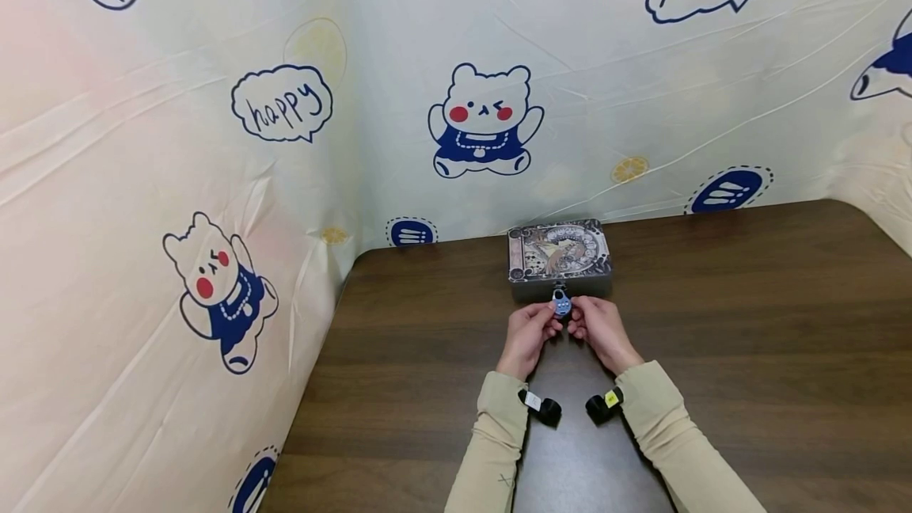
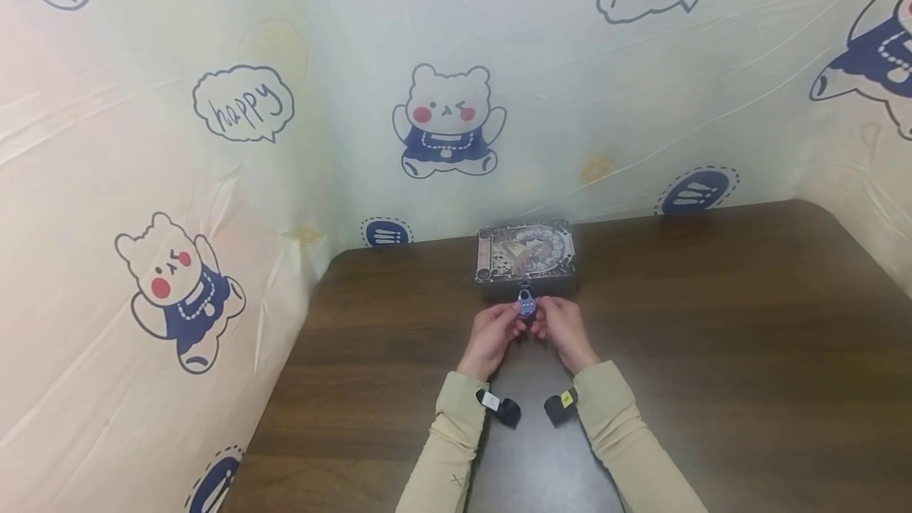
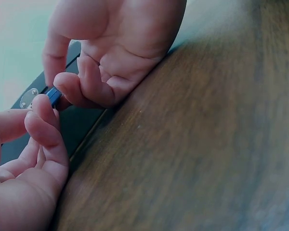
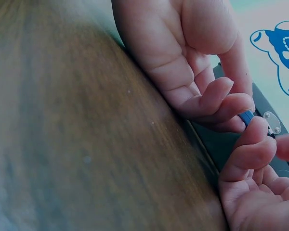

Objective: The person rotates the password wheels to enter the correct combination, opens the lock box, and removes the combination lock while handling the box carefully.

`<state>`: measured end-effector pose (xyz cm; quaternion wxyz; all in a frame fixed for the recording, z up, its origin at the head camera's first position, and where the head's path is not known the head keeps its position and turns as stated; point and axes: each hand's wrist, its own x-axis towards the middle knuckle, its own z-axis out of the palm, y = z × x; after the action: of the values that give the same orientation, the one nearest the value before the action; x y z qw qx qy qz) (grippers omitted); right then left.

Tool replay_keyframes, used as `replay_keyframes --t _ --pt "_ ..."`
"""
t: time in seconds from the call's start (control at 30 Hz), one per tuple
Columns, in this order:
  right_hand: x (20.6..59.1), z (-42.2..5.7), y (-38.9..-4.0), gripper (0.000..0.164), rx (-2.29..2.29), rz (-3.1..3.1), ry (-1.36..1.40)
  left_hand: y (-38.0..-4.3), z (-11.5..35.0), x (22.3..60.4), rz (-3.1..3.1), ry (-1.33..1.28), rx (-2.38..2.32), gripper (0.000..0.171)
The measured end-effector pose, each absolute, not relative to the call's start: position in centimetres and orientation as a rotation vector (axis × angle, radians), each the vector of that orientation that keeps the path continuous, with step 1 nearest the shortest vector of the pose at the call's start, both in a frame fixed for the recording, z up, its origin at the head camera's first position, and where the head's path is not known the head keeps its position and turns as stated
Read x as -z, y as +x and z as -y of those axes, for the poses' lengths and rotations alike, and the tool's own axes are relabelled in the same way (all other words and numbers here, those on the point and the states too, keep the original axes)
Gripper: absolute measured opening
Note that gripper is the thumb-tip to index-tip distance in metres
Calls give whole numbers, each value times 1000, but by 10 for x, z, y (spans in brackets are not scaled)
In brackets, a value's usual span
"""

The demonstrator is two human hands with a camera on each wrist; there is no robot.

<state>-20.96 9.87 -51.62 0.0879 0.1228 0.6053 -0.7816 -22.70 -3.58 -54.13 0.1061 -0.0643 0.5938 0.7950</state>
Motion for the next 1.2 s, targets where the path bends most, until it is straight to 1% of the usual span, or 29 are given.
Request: replay_keyframes --t 0.37,0.67,1.03,1.2 --pt "517 -101 -212 19 2344 -1693 409 -228 36 542 -1749 -176 -2340 16" --pt "517 -103 -212 23 2345 -1665 387 -227 36 541 -1746 -181 -2335 18" --pt "520 -101 -212 13 2272 -1802 359 -226 37 540 -1761 -167 -2329 18" --pt "522 -100 -211 13 2258 -1876 322 -227 37 540 -1761 -175 -2325 19"
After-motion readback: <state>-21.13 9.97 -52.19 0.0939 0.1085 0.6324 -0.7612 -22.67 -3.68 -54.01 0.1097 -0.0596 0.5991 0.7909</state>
